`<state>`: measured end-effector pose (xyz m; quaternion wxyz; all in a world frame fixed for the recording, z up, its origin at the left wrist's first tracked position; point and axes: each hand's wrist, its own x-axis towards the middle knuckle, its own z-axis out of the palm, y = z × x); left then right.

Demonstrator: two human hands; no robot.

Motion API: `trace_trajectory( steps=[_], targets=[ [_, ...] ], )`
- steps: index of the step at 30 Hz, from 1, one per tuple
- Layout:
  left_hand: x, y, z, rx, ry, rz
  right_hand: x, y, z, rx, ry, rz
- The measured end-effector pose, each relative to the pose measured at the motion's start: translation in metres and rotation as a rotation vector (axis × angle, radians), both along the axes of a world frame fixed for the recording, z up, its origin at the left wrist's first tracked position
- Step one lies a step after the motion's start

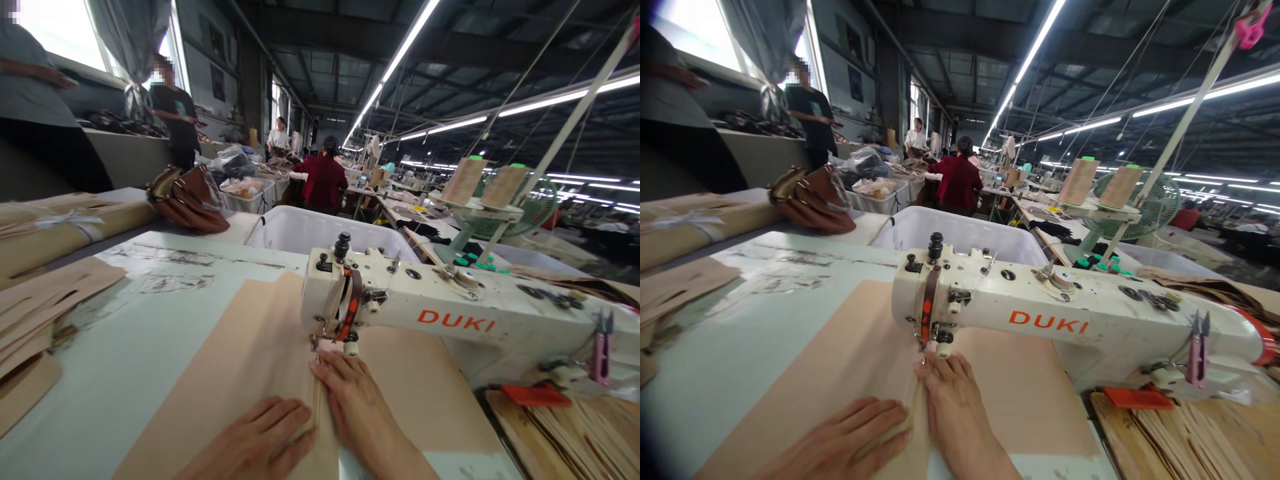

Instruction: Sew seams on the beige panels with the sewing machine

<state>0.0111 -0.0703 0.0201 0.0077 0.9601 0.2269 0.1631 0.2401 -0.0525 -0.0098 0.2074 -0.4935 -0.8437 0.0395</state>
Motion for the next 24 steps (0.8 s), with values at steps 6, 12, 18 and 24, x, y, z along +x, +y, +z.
trace_trajectory(
  steps=[6, 12, 18, 24],
  targets=[
    [0.001, -0.007, 0.011, -0.08, -0.012, 0.002, -0.003, 0.017, 0.017, -0.105, 0.252, -0.15],
    [-0.002, -0.017, 0.013, -0.105, 0.01, 0.049, -0.019, 0.027, 0.008, -0.05, 0.244, -0.345],
    [-0.001, -0.018, 0.026, -0.145, 0.151, 0.039, -0.025, 0.042, -0.009, 0.021, 0.229, -0.435],
    [0.002, -0.019, 0.021, -0.259, 0.121, 0.106, -0.013, 0.051, -0.002, 0.049, 0.217, -0.375]
  ],
)
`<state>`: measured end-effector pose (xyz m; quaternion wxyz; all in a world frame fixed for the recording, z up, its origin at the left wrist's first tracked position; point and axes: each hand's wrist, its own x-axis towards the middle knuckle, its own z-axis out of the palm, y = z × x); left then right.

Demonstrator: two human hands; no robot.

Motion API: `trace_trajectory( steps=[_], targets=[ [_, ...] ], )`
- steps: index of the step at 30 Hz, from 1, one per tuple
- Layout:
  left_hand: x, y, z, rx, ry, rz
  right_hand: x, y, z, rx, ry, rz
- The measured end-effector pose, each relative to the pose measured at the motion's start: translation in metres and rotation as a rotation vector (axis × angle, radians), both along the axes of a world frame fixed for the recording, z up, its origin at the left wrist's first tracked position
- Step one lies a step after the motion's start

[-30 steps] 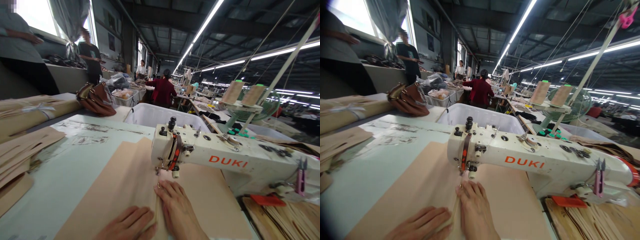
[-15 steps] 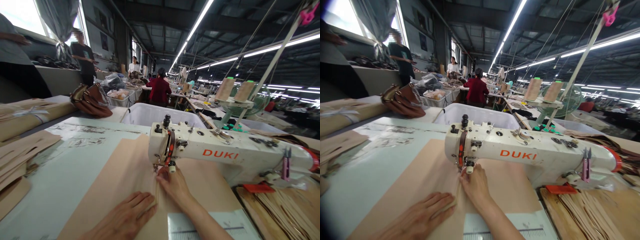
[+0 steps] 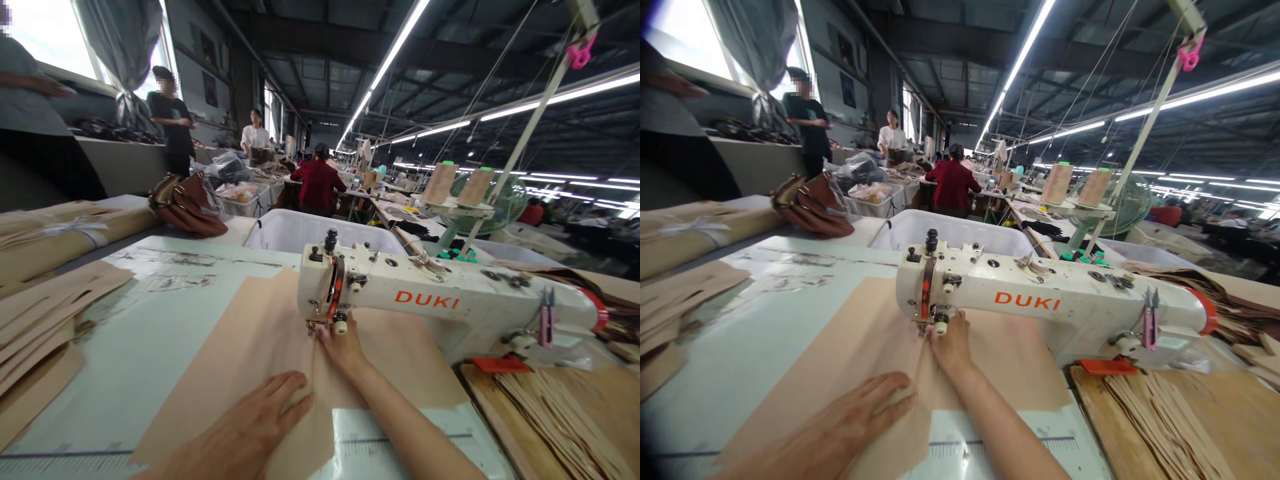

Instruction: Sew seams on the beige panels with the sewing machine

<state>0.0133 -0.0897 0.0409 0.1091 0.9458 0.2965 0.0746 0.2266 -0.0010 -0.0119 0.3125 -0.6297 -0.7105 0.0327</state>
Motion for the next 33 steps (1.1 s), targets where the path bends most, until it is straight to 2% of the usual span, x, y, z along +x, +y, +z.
trace_trajectory(
  steps=[5, 9, 16, 25, 28, 33],
  targets=[
    [-0.002, -0.002, -0.002, 0.032, -0.054, -0.004, 0.013, -0.032, 0.004, 0.011, -0.024, 0.189],
    [0.001, 0.008, 0.002, 0.032, -0.036, -0.002, 0.016, -0.037, -0.004, 0.074, -0.061, 0.265],
    [0.005, 0.034, -0.004, -0.106, 0.068, 0.071, 0.017, -0.036, -0.008, 0.132, -0.062, 0.279],
    [0.004, 0.066, -0.03, -0.091, -0.026, 0.058, 0.014, -0.036, -0.004, 0.133, 0.004, 0.263],
    [0.004, 0.068, -0.035, -0.106, -0.043, 0.055, 0.016, -0.038, -0.003, 0.133, 0.044, 0.275],
    [0.003, 0.059, -0.037, -0.112, -0.126, 0.061, 0.017, -0.044, -0.001, 0.14, 0.081, 0.323]
  ],
)
